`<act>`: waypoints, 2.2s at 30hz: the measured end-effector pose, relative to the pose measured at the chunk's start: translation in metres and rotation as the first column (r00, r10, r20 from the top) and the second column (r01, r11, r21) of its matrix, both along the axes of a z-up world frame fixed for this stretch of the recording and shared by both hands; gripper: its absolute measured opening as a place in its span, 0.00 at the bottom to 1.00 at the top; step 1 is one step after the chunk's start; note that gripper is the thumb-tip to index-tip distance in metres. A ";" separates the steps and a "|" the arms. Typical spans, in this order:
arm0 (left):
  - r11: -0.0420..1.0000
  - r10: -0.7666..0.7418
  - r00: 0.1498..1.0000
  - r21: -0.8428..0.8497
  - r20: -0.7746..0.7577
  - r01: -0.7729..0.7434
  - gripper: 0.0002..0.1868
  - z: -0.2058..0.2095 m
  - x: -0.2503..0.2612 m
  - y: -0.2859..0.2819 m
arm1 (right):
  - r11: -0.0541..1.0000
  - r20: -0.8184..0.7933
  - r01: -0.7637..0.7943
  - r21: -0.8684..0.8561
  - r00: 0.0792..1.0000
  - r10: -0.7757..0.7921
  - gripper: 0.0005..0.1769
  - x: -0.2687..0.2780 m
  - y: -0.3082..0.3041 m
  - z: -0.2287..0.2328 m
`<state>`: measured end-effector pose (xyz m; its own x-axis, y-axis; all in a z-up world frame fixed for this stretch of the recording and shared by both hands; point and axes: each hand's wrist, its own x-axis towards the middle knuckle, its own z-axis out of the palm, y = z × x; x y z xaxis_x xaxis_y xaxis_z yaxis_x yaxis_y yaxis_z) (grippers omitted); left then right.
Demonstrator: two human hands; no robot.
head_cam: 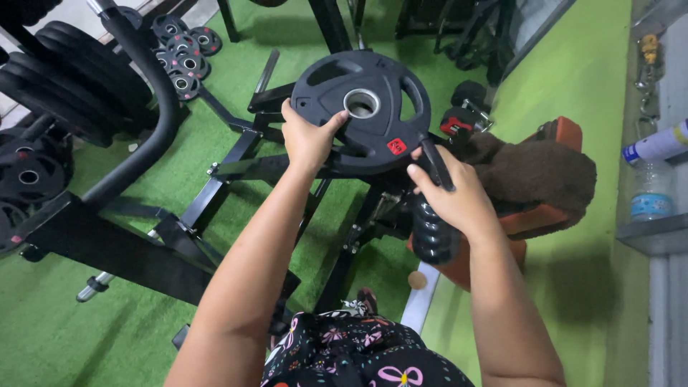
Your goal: Cleaning a weight plate with a cloth and moving it to a storage rack.
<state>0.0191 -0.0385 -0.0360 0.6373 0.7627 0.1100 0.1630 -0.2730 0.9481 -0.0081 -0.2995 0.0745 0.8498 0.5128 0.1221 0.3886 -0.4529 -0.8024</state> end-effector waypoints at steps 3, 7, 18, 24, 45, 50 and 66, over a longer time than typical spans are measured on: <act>1.000 -0.003 1.000 -0.020 -0.017 0.002 0.65 0.000 -0.003 -0.001 | 0.987 -0.052 0.155 -0.032 0.986 -0.157 0.13 -0.004 0.007 0.003; 1.000 0.000 1.000 -0.025 0.007 0.000 0.65 -0.004 -0.001 -0.002 | 0.991 -0.115 0.135 0.025 0.985 -0.131 0.11 -0.003 0.004 -0.011; 0.999 -0.006 0.999 -0.048 -0.046 0.004 0.66 0.003 -0.003 -0.004 | 0.996 -0.172 0.089 -0.005 0.981 -0.089 0.13 -0.021 0.012 -0.027; 1.000 0.013 0.999 -0.019 -0.051 -0.014 0.66 -0.001 0.001 -0.003 | 1.000 -0.141 -0.017 0.005 0.990 0.017 0.14 -0.032 0.038 -0.027; 0.993 0.020 0.999 0.113 -0.033 -0.017 0.40 -0.029 0.013 0.009 | 0.990 -0.116 -0.036 0.134 0.992 0.052 0.20 -0.041 0.048 -0.027; 0.761 0.022 0.997 0.646 0.067 -0.061 0.39 0.010 -0.027 -0.028 | 0.964 -0.146 0.071 0.256 0.989 -0.034 0.28 -0.032 -0.013 -0.116; 0.152 -0.225 0.912 0.912 -0.342 0.380 0.35 0.012 -0.034 -0.093 | 0.947 -0.201 0.309 0.087 0.936 -0.287 0.26 -0.049 -0.131 -0.259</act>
